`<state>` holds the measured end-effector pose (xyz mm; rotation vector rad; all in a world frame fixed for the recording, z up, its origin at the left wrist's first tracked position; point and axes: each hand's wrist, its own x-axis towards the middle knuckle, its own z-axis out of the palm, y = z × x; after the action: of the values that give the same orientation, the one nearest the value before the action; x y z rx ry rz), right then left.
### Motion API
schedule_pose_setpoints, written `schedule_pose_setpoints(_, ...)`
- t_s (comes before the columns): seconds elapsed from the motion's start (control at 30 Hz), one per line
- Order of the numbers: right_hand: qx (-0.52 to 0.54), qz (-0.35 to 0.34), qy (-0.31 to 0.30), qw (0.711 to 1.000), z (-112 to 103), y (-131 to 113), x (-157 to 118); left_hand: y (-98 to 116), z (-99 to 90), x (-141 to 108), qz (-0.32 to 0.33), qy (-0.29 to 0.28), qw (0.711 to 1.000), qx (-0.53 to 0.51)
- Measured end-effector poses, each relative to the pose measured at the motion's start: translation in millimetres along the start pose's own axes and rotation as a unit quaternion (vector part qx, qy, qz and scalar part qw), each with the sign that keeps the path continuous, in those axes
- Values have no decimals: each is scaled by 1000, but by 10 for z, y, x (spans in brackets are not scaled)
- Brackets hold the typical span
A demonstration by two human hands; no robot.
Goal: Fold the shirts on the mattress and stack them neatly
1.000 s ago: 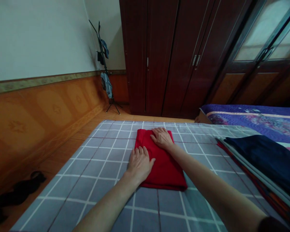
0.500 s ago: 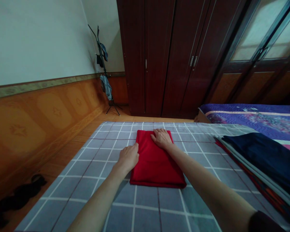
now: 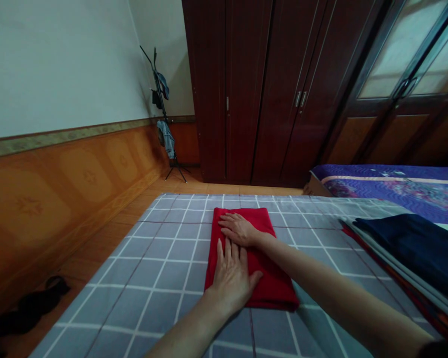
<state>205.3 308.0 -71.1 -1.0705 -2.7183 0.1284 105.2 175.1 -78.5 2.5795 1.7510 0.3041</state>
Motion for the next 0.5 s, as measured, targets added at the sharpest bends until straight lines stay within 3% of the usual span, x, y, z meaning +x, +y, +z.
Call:
schedule_pose_setpoints(0.1, 4, 8, 1, 1000, 85, 20, 171, 52, -21, -2, -9, -7, 1000, 22)
schedule_pose_setpoints(0.23, 8, 43, 17, 999, 137, 99, 377, 133, -61, -25, 26, -13, 999, 38)
schedule_pose_setpoints(0.5, 16, 92, 10, 996, 115, 249, 603, 132, -229, -11, 21, -66, 997, -14)
